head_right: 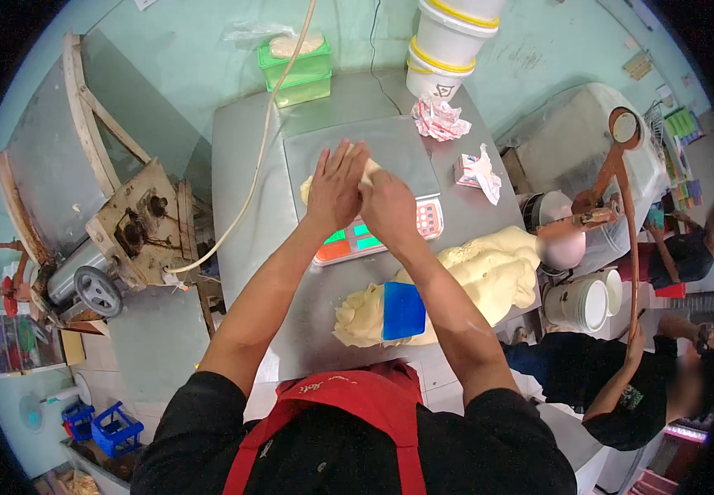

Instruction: The person cuts portions of dough from a large mass using a blue scraper, weighs each portion on a digital scale, and then feeds the dough into a mechanical roller machine. The person repeats this cycle of cutting, weighing, and rolling throughout the video.

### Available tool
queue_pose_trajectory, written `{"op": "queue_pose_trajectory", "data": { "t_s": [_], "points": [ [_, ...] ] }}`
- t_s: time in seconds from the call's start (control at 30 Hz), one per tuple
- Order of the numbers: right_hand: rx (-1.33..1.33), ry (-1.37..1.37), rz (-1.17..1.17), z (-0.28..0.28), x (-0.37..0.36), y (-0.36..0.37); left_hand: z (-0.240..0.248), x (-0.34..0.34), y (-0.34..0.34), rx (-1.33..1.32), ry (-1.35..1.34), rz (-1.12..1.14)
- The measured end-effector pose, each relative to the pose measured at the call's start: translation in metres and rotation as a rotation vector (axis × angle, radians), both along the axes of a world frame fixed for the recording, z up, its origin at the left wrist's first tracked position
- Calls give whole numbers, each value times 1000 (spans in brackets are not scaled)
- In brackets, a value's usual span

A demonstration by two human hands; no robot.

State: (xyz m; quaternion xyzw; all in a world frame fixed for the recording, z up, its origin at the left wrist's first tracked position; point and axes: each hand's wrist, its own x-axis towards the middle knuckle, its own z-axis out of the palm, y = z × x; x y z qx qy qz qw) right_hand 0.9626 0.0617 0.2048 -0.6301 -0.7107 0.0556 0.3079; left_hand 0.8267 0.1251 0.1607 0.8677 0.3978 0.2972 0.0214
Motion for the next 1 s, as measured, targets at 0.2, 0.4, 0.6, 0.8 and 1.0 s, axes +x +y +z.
{"op": "queue_pose_trajectory", "data": {
  "t_s": [0.2,0.4,0.6,0.8,1.0],
  "points": [
    [-919,331,594,39,15,-122,11,15,0,-171,9,88],
    [-184,-422,341,-62,-12,-236,53,-37,-14,-363,-766,-143],
    [-72,-70,197,-4,-12,-198,37,-116,-89,-518,-752,141],
    [74,-61,92,19,17,-115,3,-138,-142,-605,-705,296],
    [129,-37,137,45,9,-47,4,-121,-154,-589,-653,242]
  ]
}}
